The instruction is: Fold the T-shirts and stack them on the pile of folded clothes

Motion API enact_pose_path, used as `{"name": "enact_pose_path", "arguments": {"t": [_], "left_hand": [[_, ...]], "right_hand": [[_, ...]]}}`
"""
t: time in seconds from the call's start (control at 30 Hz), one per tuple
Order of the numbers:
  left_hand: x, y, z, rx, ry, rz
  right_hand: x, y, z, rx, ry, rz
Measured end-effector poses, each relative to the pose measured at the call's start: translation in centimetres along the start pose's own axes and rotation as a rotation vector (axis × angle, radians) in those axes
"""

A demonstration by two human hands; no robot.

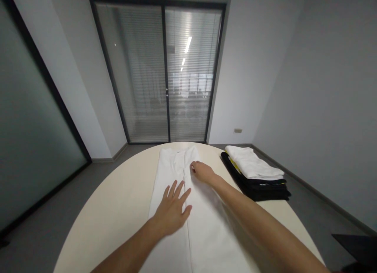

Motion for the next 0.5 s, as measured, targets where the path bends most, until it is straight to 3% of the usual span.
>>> {"name": "enact_pose_path", "arguments": {"t": [0.17,0.3,0.5], "left_hand": [[0.2,0.3,0.0,-0.019,0.01,-0.056],[0.5,0.6,0.0,-0.024,0.025,-0.063],[0.9,0.4,-0.4,-0.043,0.009,-0.068]], "right_hand": [[4.5,-2.1,-0.3,0.014,-0.031,0.017],[6.2,-3.7,-0.1,0.015,-0.053,0.021],[8.7,-4.4,0.0,0.006,-0.168,0.011]]}}
Point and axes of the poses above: each hand's wrist, its own x-axis towards the middle knuckle, its own y-axis out of the back of the hand, z = x × y, the point moved 2 cm from there along x, towards the middle knuckle, and after that the axes turned 6 degrees about -y, right-handed, at the moved point
